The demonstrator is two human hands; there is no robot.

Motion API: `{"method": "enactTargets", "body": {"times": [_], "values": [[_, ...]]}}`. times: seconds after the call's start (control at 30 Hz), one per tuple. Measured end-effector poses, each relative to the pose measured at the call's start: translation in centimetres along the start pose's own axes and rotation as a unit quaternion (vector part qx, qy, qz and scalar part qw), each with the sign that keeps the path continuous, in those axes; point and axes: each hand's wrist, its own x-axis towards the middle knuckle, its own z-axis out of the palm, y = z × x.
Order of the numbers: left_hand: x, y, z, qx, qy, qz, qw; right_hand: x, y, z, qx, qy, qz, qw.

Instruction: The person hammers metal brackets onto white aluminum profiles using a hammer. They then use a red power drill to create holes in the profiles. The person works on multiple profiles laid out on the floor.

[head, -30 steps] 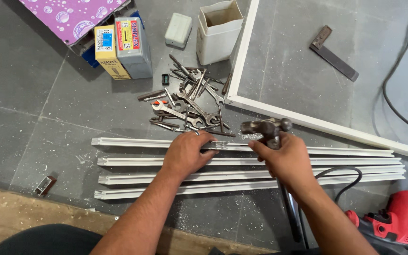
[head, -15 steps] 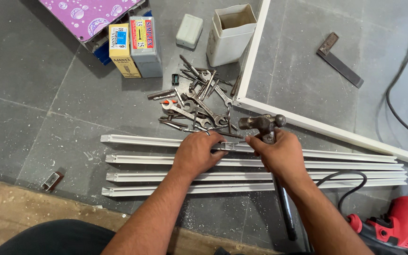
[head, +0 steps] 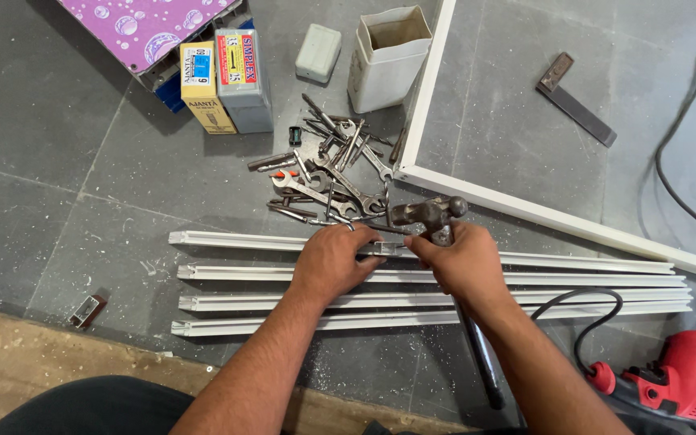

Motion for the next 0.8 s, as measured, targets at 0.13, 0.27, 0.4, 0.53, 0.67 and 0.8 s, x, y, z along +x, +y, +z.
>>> {"method": "enactTargets", "body": {"times": [0.13, 0.27, 0.4, 0.53, 0.67, 0.8], "values": [[-0.12, -0.13, 0.15, -0.008, 0.025, 0.021, 0.999, 0.01, -0.22, 0.0, -0.02, 0.005, 0.001, 1.0], [0.04, -0.2, 0.18, -0.002, 0.018, 0.015, 1.0, -0.02, -0.37, -0.04, -0.049, 0.007, 0.003, 0.999], [0.02, -0.18, 0.17, -0.002, 0.018, 0.015, 1.0, 0.11, -0.25, 0.01, -0.076, 0.015, -0.008, 0.997], [0.02, -0.08, 0.13, 0.001, 0.016, 0.015, 1.0, 0.27, -0.12, 0.19, -0.094, 0.012, -0.011, 0.995], [0.12, 0.1, 0.09, 0.01, -0.002, -0.002, 1.0, 0.36, -0.17, 0.24, -0.106, 0.011, -0.013, 0.994], [0.06, 0.07, 0.07, 0.011, -0.002, -0.006, 1.0, 0.23, -0.29, 0.37, -0.111, 0.004, 0.001, 0.994]]}}
